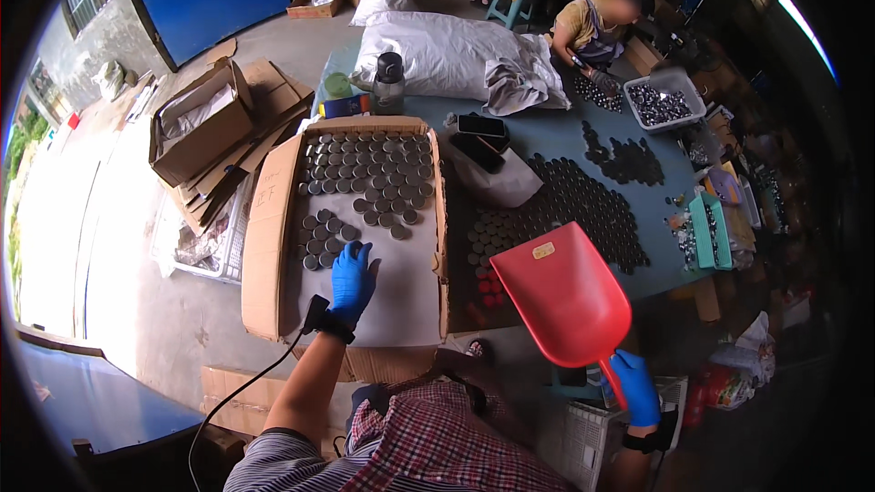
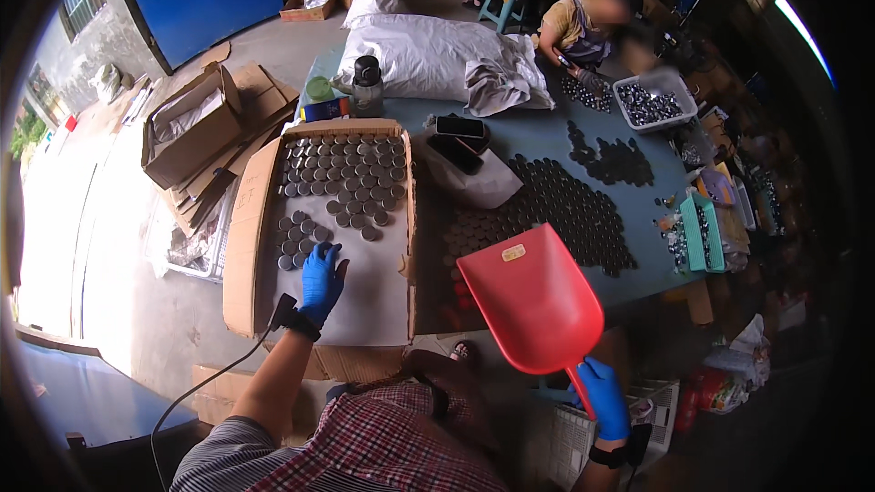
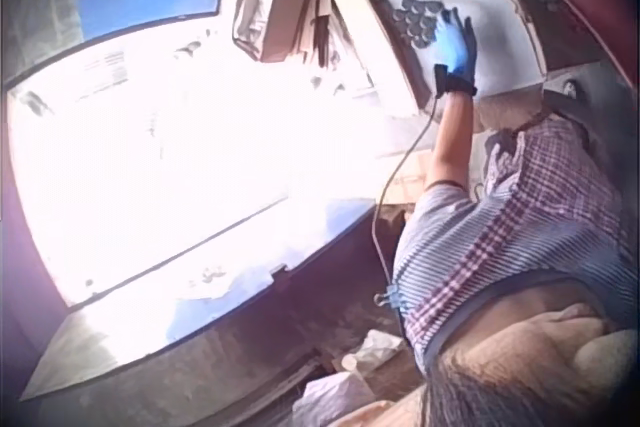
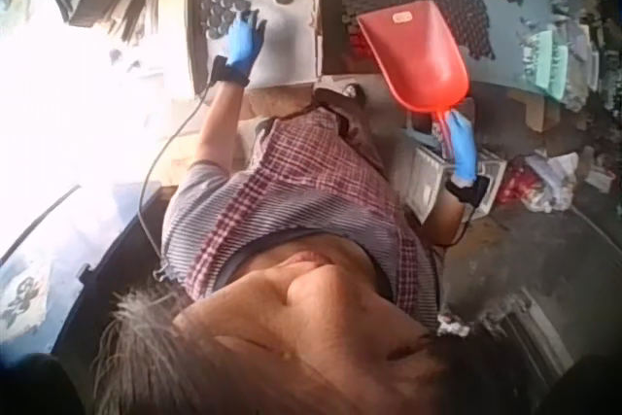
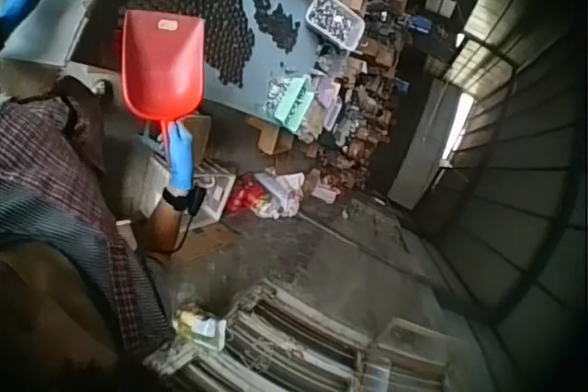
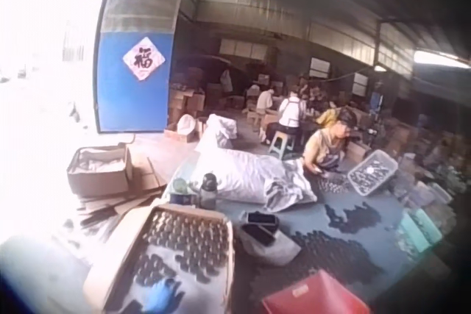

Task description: Arranging and packing small circular metal components into a cardboard box using a scoop.

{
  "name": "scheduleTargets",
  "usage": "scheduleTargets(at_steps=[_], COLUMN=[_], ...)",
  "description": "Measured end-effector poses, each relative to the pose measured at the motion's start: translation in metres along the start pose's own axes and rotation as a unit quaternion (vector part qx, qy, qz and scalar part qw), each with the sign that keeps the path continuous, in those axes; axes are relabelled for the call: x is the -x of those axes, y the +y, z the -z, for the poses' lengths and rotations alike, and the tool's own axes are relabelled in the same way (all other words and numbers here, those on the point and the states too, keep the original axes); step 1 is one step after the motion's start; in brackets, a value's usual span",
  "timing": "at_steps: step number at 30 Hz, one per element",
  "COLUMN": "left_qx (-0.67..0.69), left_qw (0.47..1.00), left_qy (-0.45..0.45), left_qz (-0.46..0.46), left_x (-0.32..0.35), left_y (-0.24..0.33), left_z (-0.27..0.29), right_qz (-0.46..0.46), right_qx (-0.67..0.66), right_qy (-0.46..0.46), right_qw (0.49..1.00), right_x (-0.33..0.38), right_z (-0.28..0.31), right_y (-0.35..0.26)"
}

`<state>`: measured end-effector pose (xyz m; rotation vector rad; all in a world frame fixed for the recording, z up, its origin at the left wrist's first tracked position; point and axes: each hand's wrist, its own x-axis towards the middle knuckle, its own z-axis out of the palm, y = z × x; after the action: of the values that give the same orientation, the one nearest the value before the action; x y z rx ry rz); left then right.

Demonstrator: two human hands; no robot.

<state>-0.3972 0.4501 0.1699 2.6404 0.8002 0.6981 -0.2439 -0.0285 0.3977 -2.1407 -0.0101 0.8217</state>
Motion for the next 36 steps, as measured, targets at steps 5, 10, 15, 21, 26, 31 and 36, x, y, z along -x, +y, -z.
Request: scheduleTargets(at_steps=[5,10,15,21,26,31,36], left_qx=[0.184,0.207,0.334,0.006,0.383,0.084,0.106], left_qw=[0.98,0.937,0.828,0.918,0.81,0.972,0.96], left_qy=[-0.023,-0.212,-0.446,-0.396,-0.224,-0.215,-0.205], left_qz=[-0.071,-0.183,0.061,0.0,0.383,0.035,-0.158], left_x=[0.017,0.071,0.14,0.128,0.086,0.036,0.014], left_y=[0.113,0.206,0.199,0.188,0.196,0.243,0.266], left_z=[0.004,-0.045,-0.176,-0.204,-0.198,-0.2,-0.267], right_qz=[-0.051,-0.117,-0.14,-0.159,-0.044,0.037,0.012], right_qx=[0.013,0.037,0.004,0.014,0.108,0.123,0.152], right_qy=[0.003,-0.079,-0.112,-0.16,-0.174,-0.172,-0.197], right_qw=[0.999,0.989,0.984,0.974,0.978,0.977,0.969], right_x=[-0.03,-0.062,-0.082,-0.098,-0.126,-0.14,-0.151], right_z=[0.044,0.045,0.037,0.042,0.024,0.013,0.029], right_y=[0.089,0.127,0.141,0.157,0.204,0.189,0.197])
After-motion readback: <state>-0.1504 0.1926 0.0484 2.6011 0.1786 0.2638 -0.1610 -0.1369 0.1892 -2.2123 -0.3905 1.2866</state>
